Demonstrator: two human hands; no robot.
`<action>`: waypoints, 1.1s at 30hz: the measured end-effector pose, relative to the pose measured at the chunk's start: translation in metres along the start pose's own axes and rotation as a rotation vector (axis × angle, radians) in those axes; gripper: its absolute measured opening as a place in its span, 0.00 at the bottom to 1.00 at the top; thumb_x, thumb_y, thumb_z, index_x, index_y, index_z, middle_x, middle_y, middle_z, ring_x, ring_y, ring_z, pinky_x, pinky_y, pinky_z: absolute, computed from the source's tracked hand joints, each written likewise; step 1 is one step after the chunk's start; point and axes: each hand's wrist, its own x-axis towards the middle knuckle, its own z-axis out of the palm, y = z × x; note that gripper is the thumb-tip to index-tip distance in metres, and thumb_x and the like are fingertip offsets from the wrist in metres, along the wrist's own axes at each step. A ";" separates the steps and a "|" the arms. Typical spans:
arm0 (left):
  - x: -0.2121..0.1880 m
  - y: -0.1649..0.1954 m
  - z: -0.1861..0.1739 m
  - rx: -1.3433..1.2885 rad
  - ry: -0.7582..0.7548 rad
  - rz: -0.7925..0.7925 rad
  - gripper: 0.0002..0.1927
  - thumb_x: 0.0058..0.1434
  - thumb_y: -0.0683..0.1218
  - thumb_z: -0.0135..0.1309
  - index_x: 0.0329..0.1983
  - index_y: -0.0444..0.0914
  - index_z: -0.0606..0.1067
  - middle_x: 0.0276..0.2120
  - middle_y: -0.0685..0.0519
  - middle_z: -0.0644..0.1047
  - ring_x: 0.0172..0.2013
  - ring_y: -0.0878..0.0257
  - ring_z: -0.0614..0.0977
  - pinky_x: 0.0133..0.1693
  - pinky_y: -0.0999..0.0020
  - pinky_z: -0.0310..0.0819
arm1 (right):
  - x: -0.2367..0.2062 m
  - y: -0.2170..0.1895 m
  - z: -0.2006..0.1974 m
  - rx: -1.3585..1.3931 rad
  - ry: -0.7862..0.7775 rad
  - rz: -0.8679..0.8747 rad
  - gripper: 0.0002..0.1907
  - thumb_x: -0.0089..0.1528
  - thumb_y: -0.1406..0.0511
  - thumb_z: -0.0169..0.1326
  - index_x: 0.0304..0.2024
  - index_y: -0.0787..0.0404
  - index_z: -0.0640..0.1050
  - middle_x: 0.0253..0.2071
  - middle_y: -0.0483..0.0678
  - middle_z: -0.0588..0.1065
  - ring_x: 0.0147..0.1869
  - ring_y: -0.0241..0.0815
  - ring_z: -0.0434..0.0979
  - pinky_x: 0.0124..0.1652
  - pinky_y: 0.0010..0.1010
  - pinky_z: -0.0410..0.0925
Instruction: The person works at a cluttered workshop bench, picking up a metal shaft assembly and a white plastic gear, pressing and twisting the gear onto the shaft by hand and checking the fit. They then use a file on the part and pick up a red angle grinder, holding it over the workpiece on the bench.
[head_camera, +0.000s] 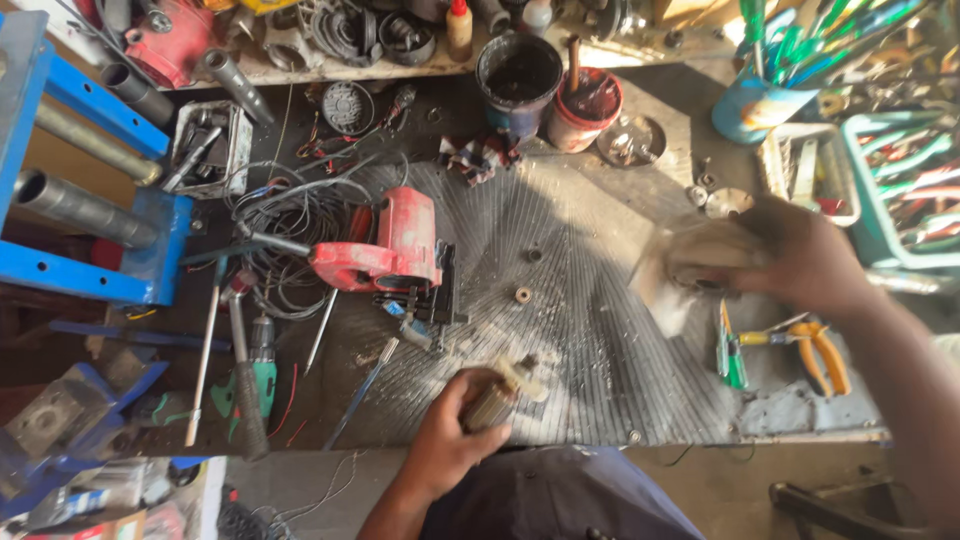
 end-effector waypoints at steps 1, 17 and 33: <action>-0.004 0.001 0.001 -0.079 -0.010 -0.010 0.30 0.55 0.40 0.63 0.61 0.35 0.67 0.50 0.48 0.78 0.51 0.65 0.78 0.53 0.66 0.72 | -0.017 0.006 -0.001 0.271 0.086 0.096 0.40 0.47 0.54 0.70 0.56 0.69 0.76 0.46 0.59 0.79 0.51 0.56 0.80 0.52 0.48 0.71; -0.024 0.059 -0.007 0.370 0.000 -0.024 0.26 0.52 0.42 0.66 0.55 0.37 0.75 0.47 0.51 0.83 0.43 0.64 0.85 0.44 0.65 0.81 | -0.112 -0.062 0.200 1.992 -0.269 0.366 0.52 0.52 0.46 0.61 0.71 0.65 0.62 0.66 0.62 0.66 0.68 0.65 0.67 0.63 0.61 0.64; -0.025 0.073 0.008 0.742 -0.076 0.226 0.26 0.53 0.45 0.69 0.57 0.39 0.78 0.49 0.46 0.82 0.45 0.53 0.85 0.46 0.62 0.79 | -0.107 -0.113 0.159 1.503 -0.415 0.033 0.59 0.51 0.40 0.57 0.73 0.67 0.54 0.74 0.67 0.53 0.75 0.66 0.61 0.66 0.58 0.62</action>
